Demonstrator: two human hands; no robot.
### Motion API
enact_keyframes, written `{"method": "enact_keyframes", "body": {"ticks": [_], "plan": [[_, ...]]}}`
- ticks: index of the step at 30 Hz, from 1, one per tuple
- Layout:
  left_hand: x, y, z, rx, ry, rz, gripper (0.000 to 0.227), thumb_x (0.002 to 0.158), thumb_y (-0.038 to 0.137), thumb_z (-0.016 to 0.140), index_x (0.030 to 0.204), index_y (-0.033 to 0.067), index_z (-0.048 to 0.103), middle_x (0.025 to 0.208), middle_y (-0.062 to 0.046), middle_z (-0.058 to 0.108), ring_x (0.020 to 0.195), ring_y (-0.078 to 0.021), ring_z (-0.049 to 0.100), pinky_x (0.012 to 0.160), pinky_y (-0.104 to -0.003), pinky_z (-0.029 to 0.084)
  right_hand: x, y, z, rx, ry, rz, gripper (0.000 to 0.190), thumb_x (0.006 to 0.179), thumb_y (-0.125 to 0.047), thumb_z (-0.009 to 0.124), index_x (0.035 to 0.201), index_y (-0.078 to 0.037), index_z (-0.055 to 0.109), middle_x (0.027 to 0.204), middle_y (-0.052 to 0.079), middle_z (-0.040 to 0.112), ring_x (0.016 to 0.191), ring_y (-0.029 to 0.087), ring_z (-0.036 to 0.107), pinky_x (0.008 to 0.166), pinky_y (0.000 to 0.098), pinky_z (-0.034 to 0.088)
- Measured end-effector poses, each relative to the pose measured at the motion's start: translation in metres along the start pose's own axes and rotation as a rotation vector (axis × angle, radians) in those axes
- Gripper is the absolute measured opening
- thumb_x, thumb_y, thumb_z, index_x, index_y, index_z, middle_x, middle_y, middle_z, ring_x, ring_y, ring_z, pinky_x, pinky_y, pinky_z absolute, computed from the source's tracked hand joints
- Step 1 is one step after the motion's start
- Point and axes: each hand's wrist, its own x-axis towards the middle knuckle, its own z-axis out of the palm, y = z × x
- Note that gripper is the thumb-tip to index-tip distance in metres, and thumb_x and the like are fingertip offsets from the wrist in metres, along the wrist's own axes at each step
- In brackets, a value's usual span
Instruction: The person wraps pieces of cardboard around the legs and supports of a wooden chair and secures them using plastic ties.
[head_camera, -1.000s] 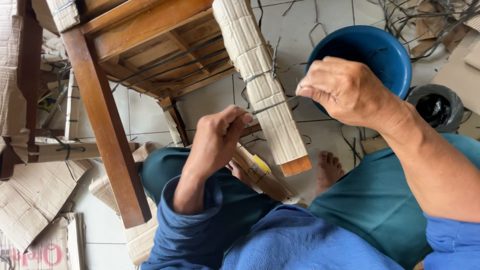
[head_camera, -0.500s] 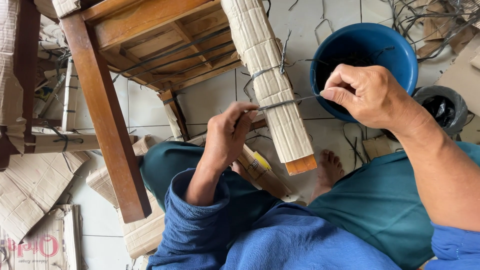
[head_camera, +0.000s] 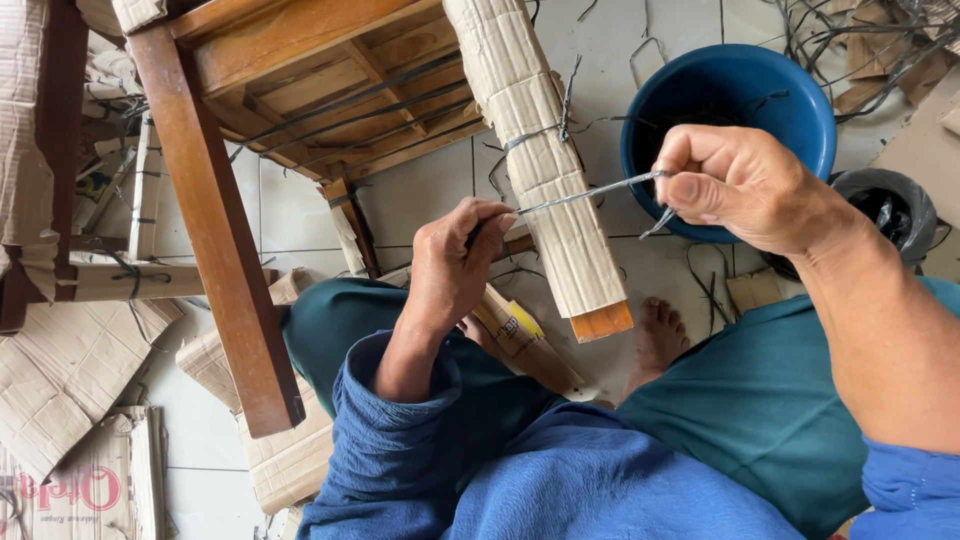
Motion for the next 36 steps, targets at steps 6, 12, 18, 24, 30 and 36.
{"method": "enact_keyframes", "body": {"ticks": [6,12,18,24,30,36], "plan": [[-0.003,-0.007,0.002,0.212,0.004,0.096,0.008,0.103,0.01,0.064,0.1,0.0038,0.067,0.082,-0.006,0.07,0.066,-0.0186,0.064,0.06,-0.031,0.052,0.007,-0.011,0.021,-0.662,0.359,-0.009,0.012,0.112,-0.014,0.059,0.107,-0.003,0.061,0.084,0.007,0.062,0.076,0.018,0.06,0.064,0.0317,0.05],[-0.013,-0.026,0.021,0.443,0.091,0.175,0.012,0.102,0.01,0.067,0.105,0.0017,0.074,0.102,-0.01,0.077,0.084,-0.023,0.073,0.07,-0.036,0.061,0.015,0.02,0.014,-0.717,0.324,-0.007,0.02,0.11,-0.017,0.064,0.1,-0.002,0.072,0.082,0.008,0.071,0.073,0.018,0.067,0.063,0.031,0.054],[-0.017,-0.051,0.074,-0.083,0.191,-0.072,0.011,0.101,0.005,0.064,0.101,0.0045,0.075,0.091,-0.013,0.07,0.084,-0.0314,0.072,0.071,-0.039,0.056,0.031,0.073,0.038,-0.092,0.205,0.084,0.017,0.1,-0.002,0.055,0.11,-0.004,0.068,0.059,0.005,0.058,0.051,0.011,0.058,0.041,0.0204,0.042],[-0.011,-0.058,0.097,-0.313,0.3,-0.2,0.012,0.1,0.023,0.072,0.104,0.0142,0.077,0.084,-0.002,0.066,0.088,-0.0105,0.063,0.073,-0.032,0.052,0.038,0.085,0.046,-0.013,0.154,0.085,0.027,0.1,-0.005,0.057,0.124,-0.01,0.067,0.066,0.006,0.067,0.052,0.011,0.062,0.045,0.0229,0.051],[-0.013,-0.04,0.103,-0.36,0.361,-0.257,0.015,0.101,0.025,0.071,0.104,0.0122,0.077,0.083,-0.007,0.067,0.095,-0.0102,0.06,0.077,-0.032,0.053,0.033,0.079,0.037,-0.159,0.194,0.062,0.02,0.098,-0.002,0.058,0.115,0.0,0.068,0.064,0.013,0.068,0.052,0.019,0.069,0.041,0.0241,0.048],[-0.046,-0.025,0.115,-0.284,0.295,-0.255,0.011,0.097,0.019,0.073,0.091,0.0101,0.072,0.075,-0.008,0.064,0.084,-0.0113,0.063,0.071,-0.03,0.051,0.015,0.079,0.03,-0.098,0.177,0.094,0.012,0.1,-0.014,0.068,0.096,-0.003,0.071,0.059,0.013,0.071,0.047,0.018,0.068,0.037,0.0223,0.046]]}}
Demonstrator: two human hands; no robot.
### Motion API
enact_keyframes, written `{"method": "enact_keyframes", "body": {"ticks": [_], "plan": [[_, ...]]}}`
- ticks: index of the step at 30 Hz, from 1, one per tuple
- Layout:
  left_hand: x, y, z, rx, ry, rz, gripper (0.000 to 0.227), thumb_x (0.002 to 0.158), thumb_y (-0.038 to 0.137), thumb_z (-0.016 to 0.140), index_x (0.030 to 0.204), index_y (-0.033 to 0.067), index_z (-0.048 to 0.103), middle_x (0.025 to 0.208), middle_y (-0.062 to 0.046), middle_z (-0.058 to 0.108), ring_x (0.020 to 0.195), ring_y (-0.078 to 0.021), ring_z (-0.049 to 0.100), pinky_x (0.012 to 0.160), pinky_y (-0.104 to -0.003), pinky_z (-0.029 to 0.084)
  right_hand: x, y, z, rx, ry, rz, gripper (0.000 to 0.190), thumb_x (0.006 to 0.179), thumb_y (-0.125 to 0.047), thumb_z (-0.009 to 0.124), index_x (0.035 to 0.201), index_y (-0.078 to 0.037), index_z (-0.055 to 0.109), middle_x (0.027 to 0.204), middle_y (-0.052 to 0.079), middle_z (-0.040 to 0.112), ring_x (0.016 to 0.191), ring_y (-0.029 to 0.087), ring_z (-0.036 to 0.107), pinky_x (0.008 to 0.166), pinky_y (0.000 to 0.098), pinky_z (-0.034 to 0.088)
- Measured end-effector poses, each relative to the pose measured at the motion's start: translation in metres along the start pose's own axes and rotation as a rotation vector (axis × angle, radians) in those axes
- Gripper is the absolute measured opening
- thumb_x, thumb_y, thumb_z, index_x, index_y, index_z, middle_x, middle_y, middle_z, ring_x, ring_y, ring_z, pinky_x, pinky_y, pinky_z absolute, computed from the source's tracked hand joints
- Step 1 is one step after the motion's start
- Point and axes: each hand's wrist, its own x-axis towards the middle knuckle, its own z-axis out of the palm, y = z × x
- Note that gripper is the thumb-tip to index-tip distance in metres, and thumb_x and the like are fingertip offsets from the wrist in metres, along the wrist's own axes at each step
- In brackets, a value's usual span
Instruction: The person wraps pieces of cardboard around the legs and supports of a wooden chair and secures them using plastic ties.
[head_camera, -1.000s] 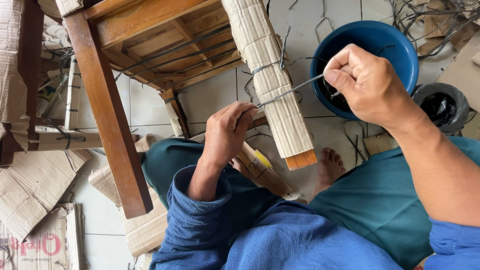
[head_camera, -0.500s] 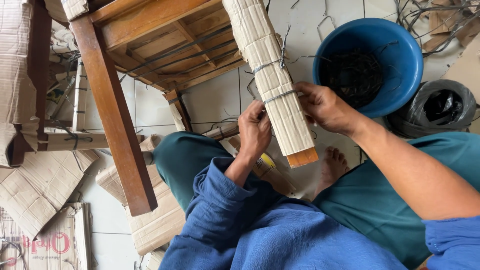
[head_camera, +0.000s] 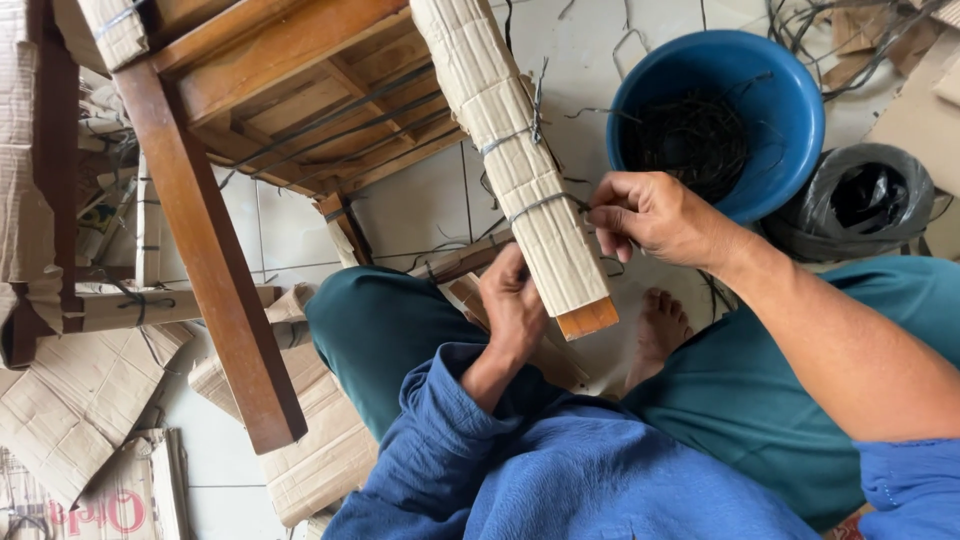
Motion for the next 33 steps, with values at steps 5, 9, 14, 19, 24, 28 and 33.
{"method": "enact_keyframes", "body": {"ticks": [5,9,14,19,24,28,33], "plan": [[-0.018,-0.048,0.019,-0.301,-0.121,-0.108,0.013,0.095,0.02,0.076,0.088,0.0101,0.073,0.084,-0.001,0.071,0.088,-0.0065,0.056,0.078,-0.028,0.05,-0.013,-0.023,0.007,-0.067,-0.074,0.047,0.021,0.102,-0.017,0.061,0.111,-0.009,0.078,0.059,0.01,0.071,0.05,0.017,0.067,0.042,0.0247,0.049],[-0.014,-0.017,0.031,-0.567,-0.097,-0.322,0.007,0.095,0.007,0.065,0.101,0.0052,0.067,0.086,0.004,0.06,0.093,-0.0004,0.039,0.089,-0.018,0.043,-0.017,-0.028,0.005,-0.178,-0.117,0.122,0.029,0.102,-0.023,0.061,0.123,-0.013,0.079,0.057,0.01,0.07,0.049,0.017,0.063,0.045,0.0281,0.052],[-0.003,-0.008,0.029,-0.361,-0.14,-0.304,0.006,0.094,0.013,0.066,0.099,0.0105,0.069,0.084,0.005,0.062,0.089,-0.0028,0.045,0.085,-0.02,0.046,-0.015,-0.049,0.001,-0.385,-0.129,0.191,0.027,0.1,-0.02,0.062,0.118,-0.022,0.082,0.053,0.011,0.068,0.046,0.02,0.062,0.047,0.032,0.053],[0.014,0.003,0.017,-0.088,-0.186,-0.266,0.006,0.092,0.02,0.067,0.096,0.0174,0.071,0.081,0.007,0.065,0.084,-0.0058,0.053,0.079,-0.022,0.049,-0.01,-0.034,0.01,-0.706,-0.048,0.08,0.017,0.097,-0.029,0.068,0.107,-0.027,0.081,0.06,0.011,0.072,0.064,0.034,0.073,0.06,0.0439,0.057],[0.023,0.018,-0.014,0.271,-0.241,-0.209,0.006,0.091,0.03,0.069,0.093,0.0266,0.074,0.077,0.01,0.069,0.077,-0.0099,0.064,0.072,-0.025,0.053,-0.011,-0.027,0.008,-0.889,0.007,0.007,0.018,0.102,-0.038,0.065,0.098,-0.024,0.076,0.066,0.004,0.072,0.074,0.033,0.074,0.069,0.0437,0.058],[0.024,0.032,-0.065,0.451,-0.271,-0.168,0.007,0.09,0.035,0.07,0.091,0.0312,0.076,0.075,0.011,0.071,0.074,-0.012,0.069,0.069,-0.026,0.055,-0.019,-0.057,0.007,-0.896,0.048,-0.096,0.028,0.106,-0.031,0.062,0.083,-0.014,0.065,0.07,0.004,0.073,0.073,0.034,0.072,0.059,0.0421,0.056],[0.031,0.082,-0.062,0.471,-0.153,0.268,0.022,0.088,0.023,0.079,0.11,0.0255,0.077,0.105,0.009,0.068,0.062,-0.0054,0.061,0.054,-0.02,0.055,-0.022,-0.06,0.001,-1.006,0.022,-0.271,0.029,0.11,-0.025,0.054,0.082,-0.016,0.055,0.084,-0.001,0.059,0.081,0.026,0.067,0.066,0.0382,0.054]]}}
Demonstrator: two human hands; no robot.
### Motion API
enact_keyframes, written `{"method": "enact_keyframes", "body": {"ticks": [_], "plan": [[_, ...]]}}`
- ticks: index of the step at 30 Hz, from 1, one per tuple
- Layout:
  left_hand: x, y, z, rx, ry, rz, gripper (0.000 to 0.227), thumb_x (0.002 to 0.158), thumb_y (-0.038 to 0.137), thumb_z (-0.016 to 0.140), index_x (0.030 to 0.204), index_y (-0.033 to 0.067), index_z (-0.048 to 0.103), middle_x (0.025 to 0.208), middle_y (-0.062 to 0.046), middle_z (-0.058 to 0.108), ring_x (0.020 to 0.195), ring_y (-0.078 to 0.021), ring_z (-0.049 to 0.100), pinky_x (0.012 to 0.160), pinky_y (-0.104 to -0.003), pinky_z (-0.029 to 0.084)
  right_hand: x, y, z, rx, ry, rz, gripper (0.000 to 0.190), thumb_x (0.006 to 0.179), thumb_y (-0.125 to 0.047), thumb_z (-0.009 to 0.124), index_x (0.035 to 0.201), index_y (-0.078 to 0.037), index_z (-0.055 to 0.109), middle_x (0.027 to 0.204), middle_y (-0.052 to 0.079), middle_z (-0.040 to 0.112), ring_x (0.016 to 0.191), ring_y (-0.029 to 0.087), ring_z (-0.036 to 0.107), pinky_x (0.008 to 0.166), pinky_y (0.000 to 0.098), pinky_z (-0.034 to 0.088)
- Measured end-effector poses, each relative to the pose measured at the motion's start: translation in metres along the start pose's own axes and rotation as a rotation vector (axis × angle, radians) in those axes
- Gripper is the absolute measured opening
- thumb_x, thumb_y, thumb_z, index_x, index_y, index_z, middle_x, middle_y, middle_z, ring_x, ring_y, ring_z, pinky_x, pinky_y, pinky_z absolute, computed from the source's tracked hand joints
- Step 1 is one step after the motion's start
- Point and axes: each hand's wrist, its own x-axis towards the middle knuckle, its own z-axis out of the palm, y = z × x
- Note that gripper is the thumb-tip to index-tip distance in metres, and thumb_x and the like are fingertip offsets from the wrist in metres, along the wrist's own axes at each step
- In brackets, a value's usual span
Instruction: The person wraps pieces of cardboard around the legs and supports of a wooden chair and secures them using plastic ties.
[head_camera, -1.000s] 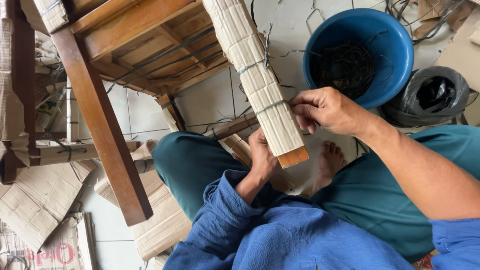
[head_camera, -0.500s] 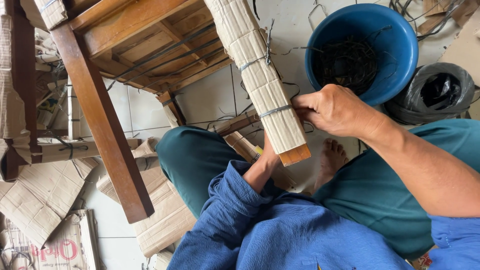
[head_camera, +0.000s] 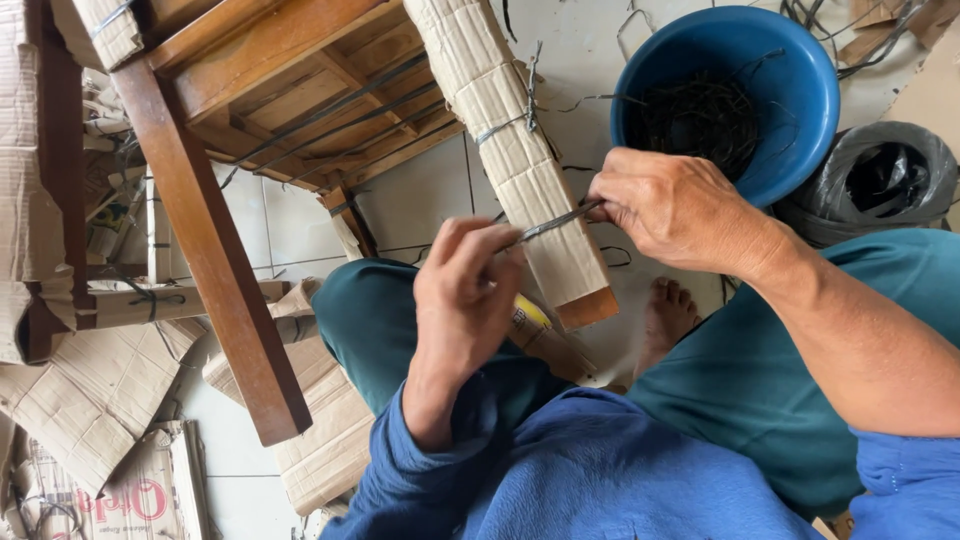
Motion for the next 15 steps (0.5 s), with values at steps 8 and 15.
{"method": "enact_keyframes", "body": {"ticks": [8,15], "plan": [[0.042,0.03,0.043,0.423,-0.185,0.405,0.012,0.097,0.017,0.065,0.097,0.0093,0.074,0.1,-0.004,0.06,0.069,-0.0266,0.07,0.055,-0.036,0.057,-0.001,0.003,-0.001,-0.036,-0.005,-0.018,0.032,0.108,-0.028,0.057,0.08,-0.013,0.051,0.074,0.003,0.052,0.081,0.035,0.064,0.067,0.0446,0.052],[0.046,0.047,0.035,0.383,-0.357,0.223,0.036,0.093,0.024,0.072,0.116,-0.0039,0.067,0.114,-0.018,0.06,0.085,-0.0415,0.071,0.064,-0.045,0.06,0.001,-0.002,-0.013,0.24,-0.06,0.061,0.023,0.103,-0.019,0.059,0.083,-0.008,0.056,0.075,0.01,0.059,0.083,0.042,0.064,0.069,0.0497,0.051]]}}
